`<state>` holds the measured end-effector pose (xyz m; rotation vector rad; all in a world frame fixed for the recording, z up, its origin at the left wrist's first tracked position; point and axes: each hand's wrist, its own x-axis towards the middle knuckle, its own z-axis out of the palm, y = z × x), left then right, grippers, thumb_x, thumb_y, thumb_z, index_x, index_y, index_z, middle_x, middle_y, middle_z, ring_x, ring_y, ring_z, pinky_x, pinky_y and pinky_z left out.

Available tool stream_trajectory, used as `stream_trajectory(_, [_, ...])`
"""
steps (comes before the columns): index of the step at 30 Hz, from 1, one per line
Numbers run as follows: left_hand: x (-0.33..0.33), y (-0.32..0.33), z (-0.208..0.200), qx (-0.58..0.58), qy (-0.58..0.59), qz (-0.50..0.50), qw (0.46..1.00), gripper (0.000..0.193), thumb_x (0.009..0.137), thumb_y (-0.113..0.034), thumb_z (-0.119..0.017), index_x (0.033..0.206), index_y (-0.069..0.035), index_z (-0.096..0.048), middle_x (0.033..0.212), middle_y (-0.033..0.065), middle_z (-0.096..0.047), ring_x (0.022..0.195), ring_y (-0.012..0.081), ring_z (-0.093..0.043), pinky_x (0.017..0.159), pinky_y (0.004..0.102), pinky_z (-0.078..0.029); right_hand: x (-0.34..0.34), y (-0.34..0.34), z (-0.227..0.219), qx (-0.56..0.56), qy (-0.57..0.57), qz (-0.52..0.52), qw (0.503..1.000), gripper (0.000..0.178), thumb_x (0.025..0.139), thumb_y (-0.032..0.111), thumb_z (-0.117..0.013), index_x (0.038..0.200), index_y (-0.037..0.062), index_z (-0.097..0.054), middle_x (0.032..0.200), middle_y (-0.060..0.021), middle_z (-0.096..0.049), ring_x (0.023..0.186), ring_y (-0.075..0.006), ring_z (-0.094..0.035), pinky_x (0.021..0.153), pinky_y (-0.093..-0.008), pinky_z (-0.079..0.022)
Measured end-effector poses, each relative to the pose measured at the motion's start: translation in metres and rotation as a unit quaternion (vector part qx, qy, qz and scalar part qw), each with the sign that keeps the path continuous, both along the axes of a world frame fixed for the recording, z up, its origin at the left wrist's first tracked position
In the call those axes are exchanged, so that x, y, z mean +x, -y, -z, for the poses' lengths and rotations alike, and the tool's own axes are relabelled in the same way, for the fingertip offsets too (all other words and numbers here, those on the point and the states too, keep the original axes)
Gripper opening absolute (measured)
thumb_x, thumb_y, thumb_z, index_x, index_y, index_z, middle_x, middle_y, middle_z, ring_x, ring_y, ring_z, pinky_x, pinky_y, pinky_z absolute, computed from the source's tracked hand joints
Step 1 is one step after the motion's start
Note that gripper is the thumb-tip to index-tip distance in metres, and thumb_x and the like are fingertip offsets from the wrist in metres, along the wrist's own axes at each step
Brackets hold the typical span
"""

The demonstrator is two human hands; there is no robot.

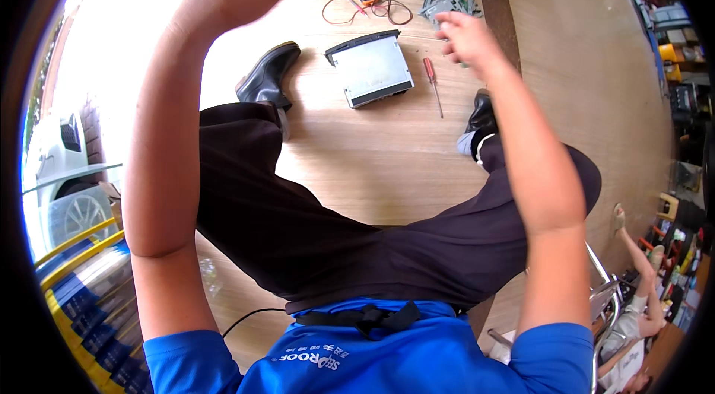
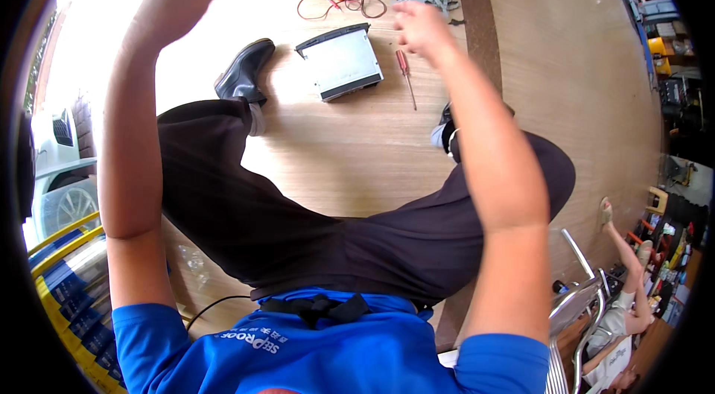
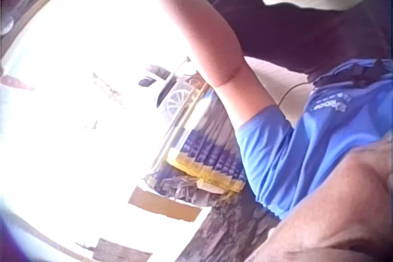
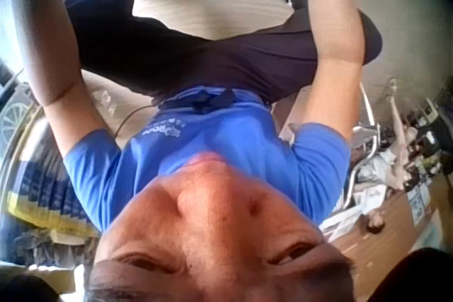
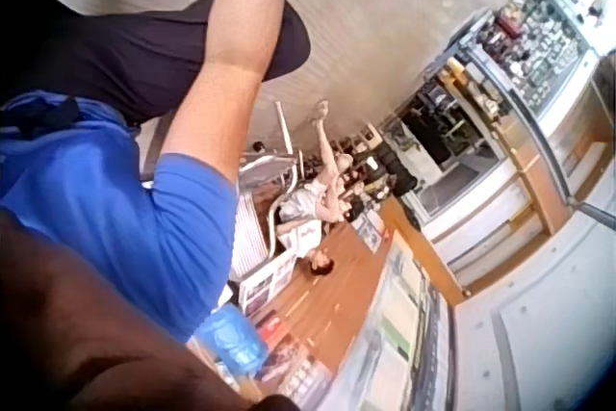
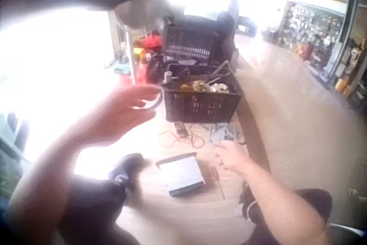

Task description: The person handles an electronic device on the floor, using a screwdriver to remove or adjust internal components. They manipulate various wires and metal parts within the device casing.

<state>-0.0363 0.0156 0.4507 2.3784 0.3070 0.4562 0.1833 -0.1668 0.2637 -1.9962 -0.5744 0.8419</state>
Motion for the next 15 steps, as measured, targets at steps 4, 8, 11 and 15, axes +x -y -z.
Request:
stream_trajectory(4, [-0.024,-0.037,0.054,0.218,-0.079,0.011,0.973,0.046,0.093,-0.029,-0.063,0.134,-0.009,-0.055,0.129,0.0176,-0.060,0.112,0.0328,-0.061,0.100,0.0416,-0.047,0.013,0.018,-0.094,-0.043,0.112,-0.078,0.990,0.032,0.098,0.016,-0.052,0.127,0.0036,-0.058,0.094,-0.0022,-0.064,0.064,-0.0042,-0.052,0.052,-0.0192,-0.043])
stream_trajectory(8, [-0.013,-0.032,0.009,-0.005,-0.077,0.043,0.996,0.046,0.091,-0.022,-0.065,0.130,0.000,-0.054,0.124,0.0197,-0.060,0.117,0.0338,-0.055,0.102,0.0431,-0.042,0.019,0.046,-0.125,-0.051,0.135,-0.090,0.985,0.032,0.095,0.015,-0.055,0.123,0.0015,-0.061,0.090,-0.0016,-0.067,0.065,-0.0060,-0.054,0.057,-0.0222,-0.046])
stream_trajectory(11, [-0.013,-0.035,0.016,0.006,-0.099,-0.033,0.995,0.044,0.091,-0.021,-0.064,0.129,-0.001,-0.055,0.123,0.0201,-0.061,0.118,0.0335,-0.055,0.102,0.0427,-0.042,0.024,0.042,-0.105,-0.094,0.116,-0.116,0.982,0.031,0.095,0.014,-0.054,0.122,0.0001,-0.062,0.090,-0.0024,-0.067,0.065,-0.0057,-0.054,0.059,-0.0232,-0.047])
stream_trajectory(15, [-0.006,-0.040,0.023,0.060,-0.128,-0.008,0.990,0.043,0.091,-0.019,-0.062,0.128,0.000,-0.055,0.121,0.0217,-0.061,0.116,0.0348,-0.056,0.101,0.0423,-0.042,0.072,0.035,-0.049,-0.185,0.276,-0.282,0.900,0.025,0.090,0.013,-0.059,0.110,0.0005,-0.067,0.093,-0.0124,-0.071,0.075,-0.0205,-0.065,0.069,-0.0344,-0.052])
